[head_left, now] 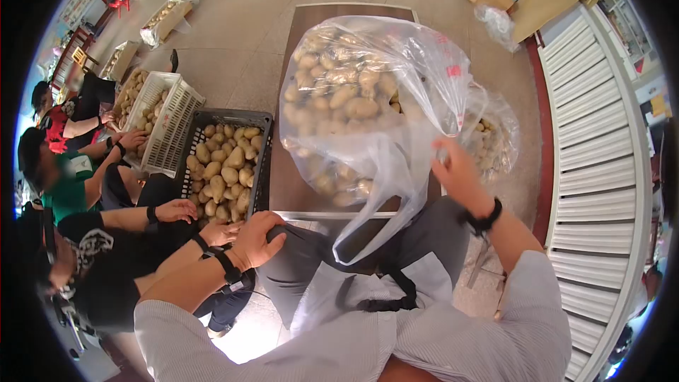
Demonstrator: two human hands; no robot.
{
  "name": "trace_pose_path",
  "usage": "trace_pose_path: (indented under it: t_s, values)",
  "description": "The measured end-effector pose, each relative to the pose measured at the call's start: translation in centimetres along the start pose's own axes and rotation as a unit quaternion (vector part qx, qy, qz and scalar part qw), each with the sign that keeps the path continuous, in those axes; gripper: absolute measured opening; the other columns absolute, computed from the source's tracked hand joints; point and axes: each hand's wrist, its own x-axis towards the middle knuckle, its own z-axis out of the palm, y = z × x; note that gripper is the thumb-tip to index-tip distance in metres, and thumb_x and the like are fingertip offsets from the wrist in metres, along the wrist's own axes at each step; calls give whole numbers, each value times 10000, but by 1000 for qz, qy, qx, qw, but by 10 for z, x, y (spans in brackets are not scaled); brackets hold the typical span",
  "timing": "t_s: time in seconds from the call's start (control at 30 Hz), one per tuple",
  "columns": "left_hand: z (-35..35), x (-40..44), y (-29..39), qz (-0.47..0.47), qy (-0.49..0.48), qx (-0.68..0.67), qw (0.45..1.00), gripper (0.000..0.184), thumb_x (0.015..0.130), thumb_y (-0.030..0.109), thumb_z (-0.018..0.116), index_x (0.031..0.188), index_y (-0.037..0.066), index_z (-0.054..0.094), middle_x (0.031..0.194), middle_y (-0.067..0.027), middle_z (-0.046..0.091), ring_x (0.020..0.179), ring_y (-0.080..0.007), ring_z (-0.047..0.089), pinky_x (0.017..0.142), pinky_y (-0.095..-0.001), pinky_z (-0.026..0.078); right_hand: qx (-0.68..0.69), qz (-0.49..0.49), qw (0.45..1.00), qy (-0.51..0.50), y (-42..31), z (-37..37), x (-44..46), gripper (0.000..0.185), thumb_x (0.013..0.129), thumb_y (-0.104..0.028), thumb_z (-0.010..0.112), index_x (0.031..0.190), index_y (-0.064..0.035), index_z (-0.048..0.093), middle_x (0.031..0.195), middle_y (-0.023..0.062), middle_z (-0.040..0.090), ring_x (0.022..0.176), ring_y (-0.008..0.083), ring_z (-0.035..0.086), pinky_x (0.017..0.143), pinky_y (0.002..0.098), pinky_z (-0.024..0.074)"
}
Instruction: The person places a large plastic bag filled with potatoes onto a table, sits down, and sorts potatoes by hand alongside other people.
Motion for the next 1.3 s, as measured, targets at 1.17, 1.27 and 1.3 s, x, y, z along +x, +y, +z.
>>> trace_pose_path:
  t_s: [1.17, 1.27, 1.3]
  values:
    - [71, 205, 36, 164, 37, 268, 949, 184, 806, 114, 545, 978, 58, 580, 955, -109, 621, 641, -336, 635, 619, -462, 512, 90, 175, 943, 268, 6, 94, 100, 857, 719, -365, 825, 1278, 156, 436, 1211, 303, 558, 1118, 402, 570, 968, 417, 450]
    - [71, 197, 26, 133, 33, 284, 949, 205, 805, 153, 584, 988, 63, 569, 952, -105, 623, 620, -324, 649, 585, -449, 524, 259, 261, 913, 179, 5, 88, 108, 930, 694, -412, 839, 1296, 162, 423, 1247, 316, 546, 1144, 399, 566, 981, 425, 443]
    - [67, 195, 23, 103, 30, 285, 952, 228, 807, 180, 607, 999, 64, 564, 962, -105, 626, 636, -317, 665, 582, -440, 532, 279, 285, 905, 146, 6, 88, 114, 943, 694, -438, 834, 1296, 160, 425, 1263, 313, 544, 1146, 397, 571, 975, 430, 447]
